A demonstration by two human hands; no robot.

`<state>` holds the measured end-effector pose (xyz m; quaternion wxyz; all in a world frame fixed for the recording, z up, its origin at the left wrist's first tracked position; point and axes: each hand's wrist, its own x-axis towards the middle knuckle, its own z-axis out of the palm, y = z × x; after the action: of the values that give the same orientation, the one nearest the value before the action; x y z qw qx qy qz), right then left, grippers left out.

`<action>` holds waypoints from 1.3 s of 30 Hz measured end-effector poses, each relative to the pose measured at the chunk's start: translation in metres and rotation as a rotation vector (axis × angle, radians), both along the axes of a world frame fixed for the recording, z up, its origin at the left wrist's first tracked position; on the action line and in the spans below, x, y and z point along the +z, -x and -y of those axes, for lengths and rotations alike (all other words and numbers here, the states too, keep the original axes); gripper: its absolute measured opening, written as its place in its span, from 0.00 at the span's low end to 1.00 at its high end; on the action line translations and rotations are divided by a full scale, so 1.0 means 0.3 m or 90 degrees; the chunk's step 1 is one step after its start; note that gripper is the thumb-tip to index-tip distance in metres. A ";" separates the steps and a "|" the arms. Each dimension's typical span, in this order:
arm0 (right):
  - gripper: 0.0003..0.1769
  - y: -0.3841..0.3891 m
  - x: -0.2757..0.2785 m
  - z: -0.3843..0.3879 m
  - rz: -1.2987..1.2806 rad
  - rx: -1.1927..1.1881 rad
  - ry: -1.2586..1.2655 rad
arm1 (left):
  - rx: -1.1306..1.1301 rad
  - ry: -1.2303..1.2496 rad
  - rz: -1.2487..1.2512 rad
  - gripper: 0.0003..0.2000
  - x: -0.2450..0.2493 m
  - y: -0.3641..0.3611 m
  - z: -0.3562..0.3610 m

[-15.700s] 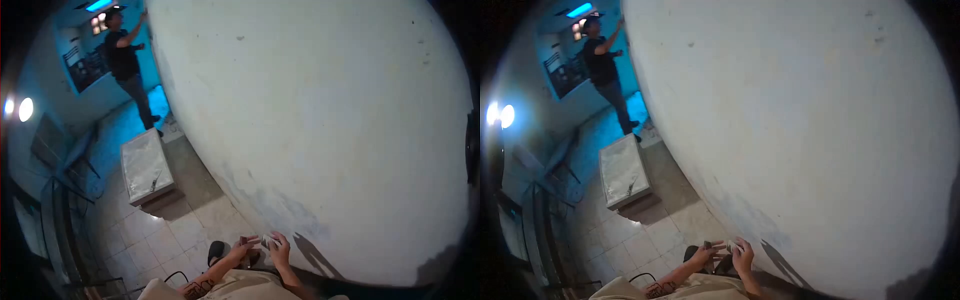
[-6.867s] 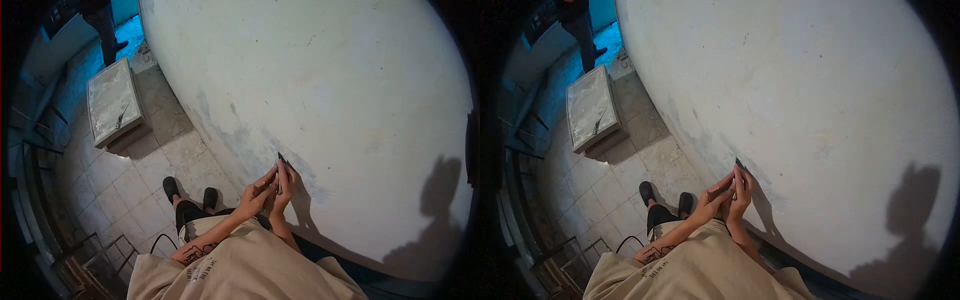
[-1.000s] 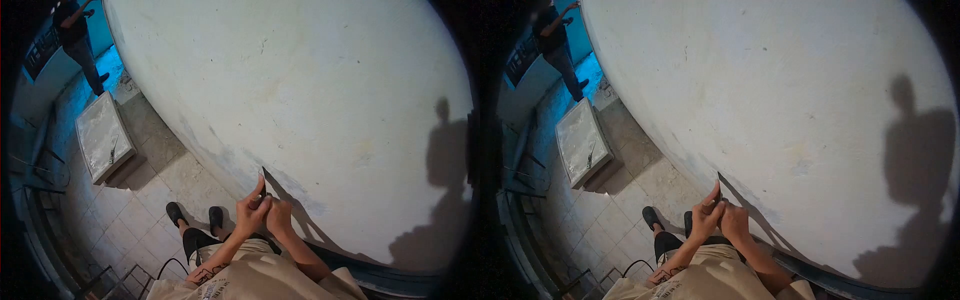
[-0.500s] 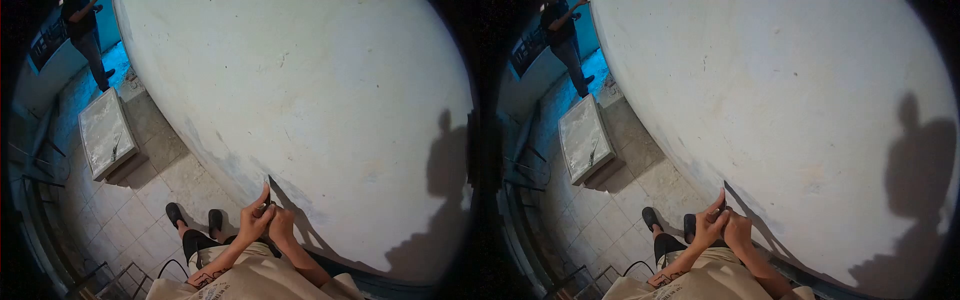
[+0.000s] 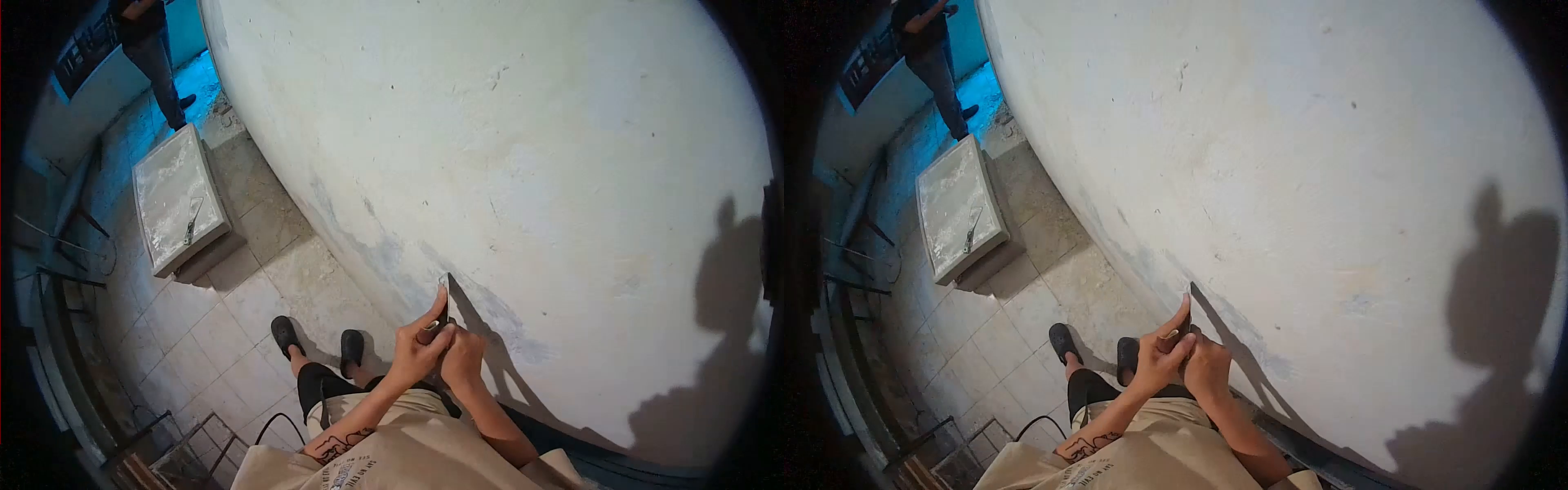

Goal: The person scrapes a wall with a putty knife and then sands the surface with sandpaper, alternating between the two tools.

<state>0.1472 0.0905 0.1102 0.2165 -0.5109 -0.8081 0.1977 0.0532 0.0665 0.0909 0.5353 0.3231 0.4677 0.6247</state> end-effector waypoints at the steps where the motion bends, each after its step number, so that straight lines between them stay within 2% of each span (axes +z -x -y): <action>1: 0.05 0.006 -0.002 -0.011 0.033 0.012 -0.022 | 0.012 -0.001 0.037 0.25 -0.004 -0.004 -0.011; 2: 0.05 0.015 -0.003 -0.013 0.065 0.023 -0.041 | 0.023 0.002 0.074 0.25 -0.005 0.000 -0.017; 3: 0.04 0.026 -0.001 -0.008 0.063 0.015 -0.013 | 0.001 0.010 -0.034 0.25 -0.008 0.030 -0.014; 6: 0.05 0.013 -0.011 -0.001 0.053 0.019 -0.039 | -0.026 0.029 -0.060 0.25 0.005 0.026 0.001; 7: 0.06 -0.004 -0.022 0.011 -0.030 0.003 0.016 | 0.004 -0.020 -0.048 0.25 -0.005 0.008 0.005; 8: 0.06 0.001 -0.028 -0.001 -0.031 0.008 0.013 | 0.009 -0.024 -0.049 0.25 -0.009 0.017 -0.009; 10: 0.07 0.020 -0.026 -0.023 0.037 0.000 -0.009 | 0.018 -0.021 -0.068 0.25 -0.016 0.027 -0.031; 12: 0.07 0.017 -0.024 -0.013 0.033 0.020 -0.038 | 0.028 -0.033 -0.049 0.26 -0.031 0.015 -0.020; 15: 0.06 0.004 -0.024 -0.005 -0.003 0.002 0.017 | 0.001 0.001 -0.049 0.25 -0.003 0.020 -0.007; 18: 0.07 0.007 -0.030 -0.039 0.090 0.048 -0.059 | 0.039 -0.045 -0.109 0.26 -0.026 0.020 -0.043; 20: 0.07 0.009 -0.031 -0.028 0.092 0.052 -0.080 | 0.020 -0.037 -0.083 0.26 -0.030 0.020 -0.028; 23: 0.06 0.000 -0.023 -0.004 0.012 0.050 -0.057 | 0.020 -0.039 -0.050 0.24 0.000 0.012 -0.008; 26: 0.06 0.025 -0.024 -0.044 0.035 0.054 -0.058 | 0.024 -0.033 -0.075 0.25 -0.055 0.026 -0.047; 28: 0.05 0.021 -0.022 -0.028 0.083 0.054 -0.080 | 0.049 -0.047 -0.104 0.24 -0.051 0.018 -0.029; 30: 0.06 0.010 0.000 -0.014 0.037 0.031 -0.025 | 0.019 -0.011 -0.061 0.24 -0.034 0.003 -0.010; 31: 0.06 -0.010 0.003 -0.006 0.075 0.038 -0.011 | 0.037 -0.024 -0.074 0.24 -0.002 0.001 -0.007; 34: 0.07 0.018 -0.009 -0.064 0.060 0.051 -0.058 | 0.069 -0.029 -0.132 0.24 -0.018 0.022 -0.057; 36: 0.07 0.027 -0.027 -0.069 0.116 0.032 -0.033 | 0.078 -0.041 -0.098 0.24 -0.028 0.039 -0.062; 38: 0.07 0.025 -0.033 -0.050 0.078 0.048 -0.050 | 0.018 -0.009 -0.126 0.22 -0.039 0.043 -0.033; 39: 0.07 0.034 -0.023 -0.053 0.079 0.049 -0.052 | 0.024 -0.056 -0.027 0.23 -0.036 0.023 -0.035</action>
<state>0.1371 0.1065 0.1032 0.1788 -0.4815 -0.8464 0.1409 0.0464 0.0769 0.0802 0.4984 0.3509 0.4571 0.6476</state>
